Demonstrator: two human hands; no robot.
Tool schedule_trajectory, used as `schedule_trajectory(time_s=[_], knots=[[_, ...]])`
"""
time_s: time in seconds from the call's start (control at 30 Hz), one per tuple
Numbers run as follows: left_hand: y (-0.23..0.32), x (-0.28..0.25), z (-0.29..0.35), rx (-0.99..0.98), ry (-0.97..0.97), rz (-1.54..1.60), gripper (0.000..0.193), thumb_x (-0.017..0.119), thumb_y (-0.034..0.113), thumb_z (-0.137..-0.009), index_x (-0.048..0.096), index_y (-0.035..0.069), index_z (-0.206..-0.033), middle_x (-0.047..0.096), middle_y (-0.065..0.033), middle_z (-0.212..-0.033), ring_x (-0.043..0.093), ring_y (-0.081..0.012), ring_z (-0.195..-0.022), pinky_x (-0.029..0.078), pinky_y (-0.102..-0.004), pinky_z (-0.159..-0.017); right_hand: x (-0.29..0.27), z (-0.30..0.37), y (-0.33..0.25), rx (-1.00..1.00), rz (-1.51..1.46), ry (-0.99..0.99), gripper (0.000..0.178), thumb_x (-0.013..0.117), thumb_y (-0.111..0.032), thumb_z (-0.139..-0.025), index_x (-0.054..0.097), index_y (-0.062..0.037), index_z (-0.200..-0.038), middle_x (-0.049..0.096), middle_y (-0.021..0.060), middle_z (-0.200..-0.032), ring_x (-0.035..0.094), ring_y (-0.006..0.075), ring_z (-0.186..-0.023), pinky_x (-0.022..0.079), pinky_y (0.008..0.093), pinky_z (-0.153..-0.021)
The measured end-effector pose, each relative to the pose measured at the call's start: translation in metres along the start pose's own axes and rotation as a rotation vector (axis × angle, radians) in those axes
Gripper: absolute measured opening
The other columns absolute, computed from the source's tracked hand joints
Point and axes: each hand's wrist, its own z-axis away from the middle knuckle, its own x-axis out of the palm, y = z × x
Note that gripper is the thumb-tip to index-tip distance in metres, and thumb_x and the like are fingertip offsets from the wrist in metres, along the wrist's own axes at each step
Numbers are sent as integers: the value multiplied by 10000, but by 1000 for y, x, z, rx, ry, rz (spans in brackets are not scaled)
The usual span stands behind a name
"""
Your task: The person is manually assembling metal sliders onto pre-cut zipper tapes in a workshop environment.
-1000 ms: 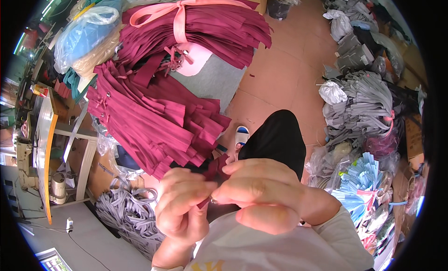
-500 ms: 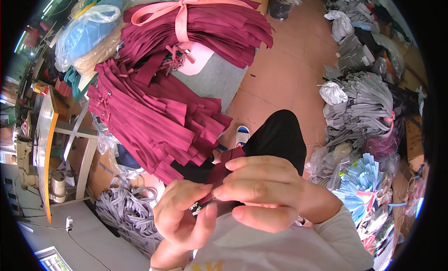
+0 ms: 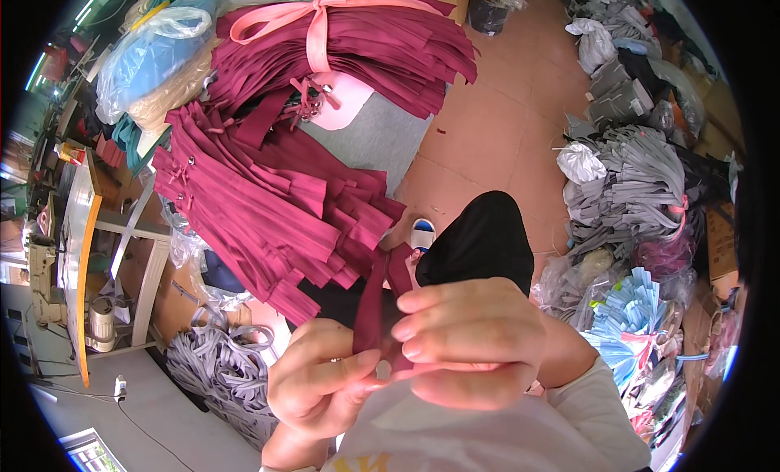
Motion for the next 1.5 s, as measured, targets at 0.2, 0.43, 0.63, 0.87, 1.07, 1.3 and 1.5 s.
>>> schedule_trajectory(time_s=[0.2,0.43,0.63,0.87,1.07,1.3,1.5], knots=[[8,-1,9,-17,-1,-51,239,725,281,-902,646,65,-970,652,-100,-865,599,-232,-770,481,-369,-731,5,0,1,-64,350,66,267,735,-99,-660,737,-107,-926,467,-54,-743,414,108,-590,395,232,-534],[6,2,9,22,54,-98,215,738,233,-894,622,76,-984,655,-98,-888,605,-222,-791,489,-361,-749,8,1,3,54,21,-33,234,742,-80,-713,712,-40,-942,572,21,-752,535,154,-597,459,266,-510],[4,-1,6,62,58,-57,282,858,108,-725,690,46,-944,666,-76,-895,642,-227,-757,521,-359,-660,8,2,2,141,-127,-46,190,752,-8,-753,699,-2,-935,631,81,-813,608,217,-634,506,283,-534],[6,-5,3,28,39,-33,273,872,63,-676,710,27,-892,676,-79,-857,655,-235,-765,533,-361,-675,5,4,4,160,-171,-64,214,772,-20,-730,705,7,-932,651,101,-844,635,227,-660,522,282,-552],[8,-4,-2,24,25,-41,273,868,24,-646,722,11,-876,680,-84,-855,661,-241,-753,536,-353,-663,4,3,5,144,-163,-65,199,744,-8,-718,706,27,-910,652,114,-830,647,235,-676,537,291,-569],[7,-7,0,14,-9,-102,261,859,21,-654,718,13,-874,678,-83,-862,660,-236,-752,535,-349,-663,-5,3,1,154,-113,-194,218,797,-15,-722,718,36,-919,695,150,-883,683,288,-748,590,362,-653],[10,-1,1,-2,33,-206,217,823,-21,-693,705,9,-873,674,-93,-869,652,-242,-746,530,-342,-665,4,4,0,119,-23,-127,171,726,-4,-723,671,45,-877,623,122,-821,639,250,-663,548,317,-571]])
